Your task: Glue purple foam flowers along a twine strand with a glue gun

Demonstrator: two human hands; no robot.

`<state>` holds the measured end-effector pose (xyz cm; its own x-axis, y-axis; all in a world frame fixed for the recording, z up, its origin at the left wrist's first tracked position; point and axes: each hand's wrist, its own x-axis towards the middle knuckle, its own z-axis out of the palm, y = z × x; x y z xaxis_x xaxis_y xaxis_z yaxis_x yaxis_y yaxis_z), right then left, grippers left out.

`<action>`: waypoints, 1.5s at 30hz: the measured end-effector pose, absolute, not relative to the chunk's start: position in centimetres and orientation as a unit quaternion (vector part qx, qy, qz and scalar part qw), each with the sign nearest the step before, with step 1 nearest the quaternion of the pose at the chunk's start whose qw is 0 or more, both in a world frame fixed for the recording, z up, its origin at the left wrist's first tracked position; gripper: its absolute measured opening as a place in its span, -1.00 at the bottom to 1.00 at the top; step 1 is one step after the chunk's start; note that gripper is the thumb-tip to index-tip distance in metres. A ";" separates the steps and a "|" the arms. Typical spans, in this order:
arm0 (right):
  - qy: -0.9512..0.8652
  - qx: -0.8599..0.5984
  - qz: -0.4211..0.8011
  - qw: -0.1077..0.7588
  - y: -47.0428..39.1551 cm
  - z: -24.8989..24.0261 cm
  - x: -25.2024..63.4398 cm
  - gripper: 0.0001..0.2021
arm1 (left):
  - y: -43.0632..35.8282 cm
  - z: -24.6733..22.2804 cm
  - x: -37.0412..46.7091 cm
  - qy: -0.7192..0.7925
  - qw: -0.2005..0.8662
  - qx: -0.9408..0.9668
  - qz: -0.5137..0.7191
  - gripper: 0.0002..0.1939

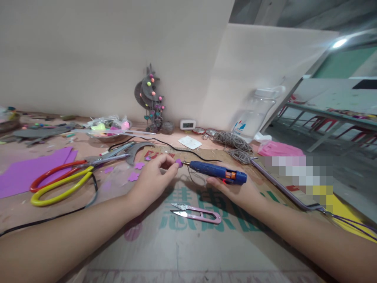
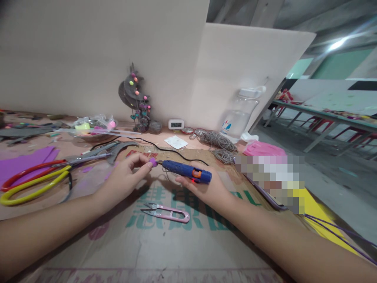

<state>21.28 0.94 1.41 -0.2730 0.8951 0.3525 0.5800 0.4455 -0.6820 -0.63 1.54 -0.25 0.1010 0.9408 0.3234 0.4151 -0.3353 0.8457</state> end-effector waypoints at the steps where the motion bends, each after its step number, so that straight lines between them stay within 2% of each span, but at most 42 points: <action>1: -0.768 -0.479 0.218 0.365 1.0 1.4 21.3 -0.76 | 1.5 -0.2 -0.6 0.497 0.292 0.682 0.451 -0.85; 26: -0.784 -0.478 0.184 0.352 1.0 1.6 21.3 -0.72 | 1.3 0.1 -0.6 0.502 0.291 0.677 0.453 -0.81; 30: -0.777 -0.480 0.208 0.349 0.9 1.5 21.3 -0.74 | 1.4 0.3 -0.7 0.498 0.299 0.672 0.460 -0.80; 35: -0.730 -0.497 0.267 0.386 1.4 1.2 21.7 -0.73 | 2.3 -0.4 -0.9 0.492 0.324 0.635 0.499 -0.79; 45: -0.681 -0.519 0.229 0.463 1.9 2.3 21.6 -0.71 | 2.1 -0.7 -0.5 0.479 0.351 0.657 0.464 -0.82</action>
<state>21.58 1.94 2.27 -0.0321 0.9188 0.3934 0.4943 0.3567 -0.7928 -0.50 2.06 -0.72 0.1096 0.9557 0.2730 0.3042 -0.2937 0.9062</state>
